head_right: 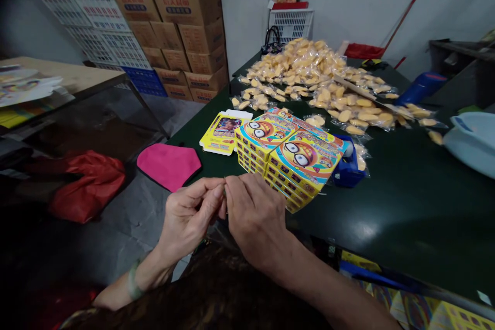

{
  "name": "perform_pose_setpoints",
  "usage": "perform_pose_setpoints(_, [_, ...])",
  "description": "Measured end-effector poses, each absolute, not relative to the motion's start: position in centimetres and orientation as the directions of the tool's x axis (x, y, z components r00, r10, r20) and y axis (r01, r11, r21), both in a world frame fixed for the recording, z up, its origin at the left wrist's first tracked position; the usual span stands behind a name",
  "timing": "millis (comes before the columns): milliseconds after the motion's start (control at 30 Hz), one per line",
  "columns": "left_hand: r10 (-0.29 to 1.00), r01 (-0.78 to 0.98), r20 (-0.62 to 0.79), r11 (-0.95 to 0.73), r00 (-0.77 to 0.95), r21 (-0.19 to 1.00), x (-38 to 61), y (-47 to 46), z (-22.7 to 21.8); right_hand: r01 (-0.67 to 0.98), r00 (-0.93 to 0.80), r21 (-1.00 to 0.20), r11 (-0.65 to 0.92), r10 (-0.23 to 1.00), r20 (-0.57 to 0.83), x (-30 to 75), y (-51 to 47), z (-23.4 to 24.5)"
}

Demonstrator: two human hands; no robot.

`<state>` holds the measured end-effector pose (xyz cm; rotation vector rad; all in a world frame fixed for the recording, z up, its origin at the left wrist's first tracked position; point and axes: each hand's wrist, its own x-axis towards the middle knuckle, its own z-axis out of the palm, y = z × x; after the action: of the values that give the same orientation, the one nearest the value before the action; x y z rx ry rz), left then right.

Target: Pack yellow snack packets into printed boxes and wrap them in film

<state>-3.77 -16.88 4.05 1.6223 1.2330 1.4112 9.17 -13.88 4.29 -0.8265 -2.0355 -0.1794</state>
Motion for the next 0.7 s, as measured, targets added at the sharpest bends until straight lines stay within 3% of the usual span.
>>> perform_pose_setpoints(200, [0.787,0.59,0.596,-0.559,0.157,0.583,-4.0,-16.7,3.4,0.64,-0.403,-0.167,0.75,0.513,0.758,9.7,-14.1,3.9])
perform_pose_setpoints(300, [0.768,0.644,0.615,-0.563,0.178,0.518,-4.2,-16.6,3.2,0.646,-0.389,-0.159,0.746,0.501,0.773,9.8,-14.0,3.5])
perform_pose_setpoints(367, [0.782,0.625,0.601,-0.554,0.164,0.55,-4.3,-16.6,3.4,0.631,-0.373,-0.197,0.751,0.516,0.771,9.7,-13.7,3.3])
perform_pose_setpoints(533, [0.877,0.457,0.472,-0.457,0.09,0.763,-4.5,-17.1,3.9,0.635,-0.247,-0.292,0.715,0.546,0.8,9.8,-12.5,3.4])
perform_pose_setpoints(700, [0.95,0.198,0.29,-0.265,-0.112,0.944,-5.8,-16.8,3.4,0.795,0.0,-0.375,0.477,0.618,0.786,16.6,-13.5,3.1])
